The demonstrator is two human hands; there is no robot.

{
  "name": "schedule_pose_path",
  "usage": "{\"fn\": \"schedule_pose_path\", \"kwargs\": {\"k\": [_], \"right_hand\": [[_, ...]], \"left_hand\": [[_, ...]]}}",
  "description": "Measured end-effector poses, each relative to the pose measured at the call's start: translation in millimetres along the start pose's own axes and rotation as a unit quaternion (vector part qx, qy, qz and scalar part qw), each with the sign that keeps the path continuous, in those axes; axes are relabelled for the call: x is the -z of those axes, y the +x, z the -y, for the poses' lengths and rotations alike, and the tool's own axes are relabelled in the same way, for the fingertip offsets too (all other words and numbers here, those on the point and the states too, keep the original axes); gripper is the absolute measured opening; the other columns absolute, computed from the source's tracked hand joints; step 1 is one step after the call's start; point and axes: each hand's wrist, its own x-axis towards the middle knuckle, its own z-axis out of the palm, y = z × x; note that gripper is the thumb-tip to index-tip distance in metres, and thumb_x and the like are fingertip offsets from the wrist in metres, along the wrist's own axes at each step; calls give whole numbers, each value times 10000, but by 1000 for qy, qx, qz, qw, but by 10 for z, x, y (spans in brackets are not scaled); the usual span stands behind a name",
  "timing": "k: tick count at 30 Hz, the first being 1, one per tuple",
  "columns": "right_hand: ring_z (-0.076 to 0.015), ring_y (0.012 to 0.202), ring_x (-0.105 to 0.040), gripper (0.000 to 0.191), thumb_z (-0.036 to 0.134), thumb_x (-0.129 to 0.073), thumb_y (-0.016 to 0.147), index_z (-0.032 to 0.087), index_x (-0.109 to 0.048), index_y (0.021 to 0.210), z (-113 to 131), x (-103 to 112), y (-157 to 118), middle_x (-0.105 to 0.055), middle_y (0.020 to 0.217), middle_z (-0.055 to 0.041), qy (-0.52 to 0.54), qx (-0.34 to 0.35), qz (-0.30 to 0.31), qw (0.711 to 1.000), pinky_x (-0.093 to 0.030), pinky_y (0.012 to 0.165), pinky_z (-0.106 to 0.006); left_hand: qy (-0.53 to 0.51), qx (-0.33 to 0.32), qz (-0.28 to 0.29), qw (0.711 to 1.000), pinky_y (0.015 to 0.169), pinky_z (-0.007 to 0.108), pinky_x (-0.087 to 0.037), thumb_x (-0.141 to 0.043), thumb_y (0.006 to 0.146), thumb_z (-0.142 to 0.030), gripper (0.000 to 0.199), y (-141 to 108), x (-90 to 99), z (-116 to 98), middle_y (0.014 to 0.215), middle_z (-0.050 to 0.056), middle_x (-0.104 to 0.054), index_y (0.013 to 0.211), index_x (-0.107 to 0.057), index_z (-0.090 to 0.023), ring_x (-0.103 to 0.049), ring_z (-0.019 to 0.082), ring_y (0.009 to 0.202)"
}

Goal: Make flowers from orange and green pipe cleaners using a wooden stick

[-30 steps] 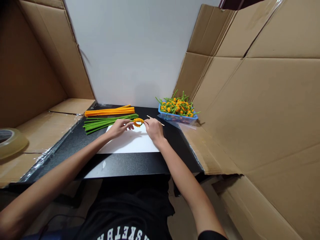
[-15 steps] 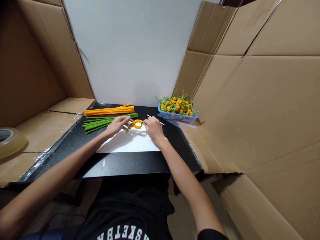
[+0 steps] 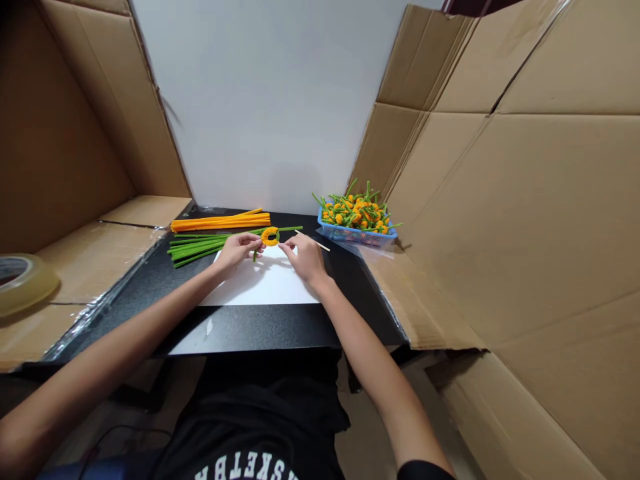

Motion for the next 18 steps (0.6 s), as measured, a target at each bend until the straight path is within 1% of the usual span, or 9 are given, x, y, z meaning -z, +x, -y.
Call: {"fn": "schedule_pose_path", "kwargs": {"k": [1,3,6,9,11,13,15,18], "right_hand": [[-175,694,-574,276,401,-627,908,183,-719,767,-8,-39,0,-705,778,-53,47,-31,15,998,-445,700,-313],[-152,639,-563,299,447,-663,860,174,-722,754,-31,-110,3,-713,759,-40,135,-91,31,986,-434,641,-290],[-141,618,-560,346,505,-683,804,164,-730,777,-66,-155,12,-697,728,-33,234,-151,30,960,-418,581,-266],[-132,584,-546,360,504,-740,731,160,-750,835,-84,-149,17,-697,724,-39,287,-194,0,938,-404,530,-253],[-126,552,-529,366,483,-792,671,147,-755,812,-83,-150,12,-697,699,-47,297,-218,-6,930,-403,515,-255],[-128,535,-531,358,466,-810,649,136,-758,779,-73,-164,0,-693,664,-51,298,-229,-2,927,-414,515,-263],[-140,542,-558,329,452,-792,674,138,-760,768,-59,-188,-17,-697,659,-55,292,-218,-5,931,-439,533,-273],[-162,582,-613,298,443,-759,722,151,-760,778,-47,-230,-48,-717,702,-62,277,-185,-18,943,-484,573,-286]], "left_hand": [[-9,2,1,1000,624,294,-531,-894,519,-473,509,-9,-15,0,714,60,-707,808,-656,-129,-652,165,658],[-10,-2,17,1000,638,300,-532,-894,515,-496,525,-25,-39,6,723,62,-709,808,-657,-129,-654,167,664],[-1,-14,31,999,635,303,-523,-884,526,-528,548,-40,-60,16,730,63,-711,824,-659,-127,-647,161,643],[-5,-13,32,999,664,321,-529,-878,545,-521,533,-42,-67,22,727,60,-709,825,-654,-125,-639,156,627],[-10,-4,30,999,694,336,-534,-871,578,-487,490,-40,-73,29,723,58,-707,826,-655,-124,-646,162,644],[-24,12,19,999,723,341,-537,-864,610,-431,433,-38,-82,42,713,54,-701,834,-658,-123,-659,171,677],[-52,29,4,998,746,336,-536,-853,629,-365,372,-44,-94,58,708,51,-696,835,-663,-121,-665,173,703],[-79,36,18,996,723,300,-514,-800,673,-322,271,-71,-113,75,695,49,-676,794,-668,-119,-644,154,692]]}}
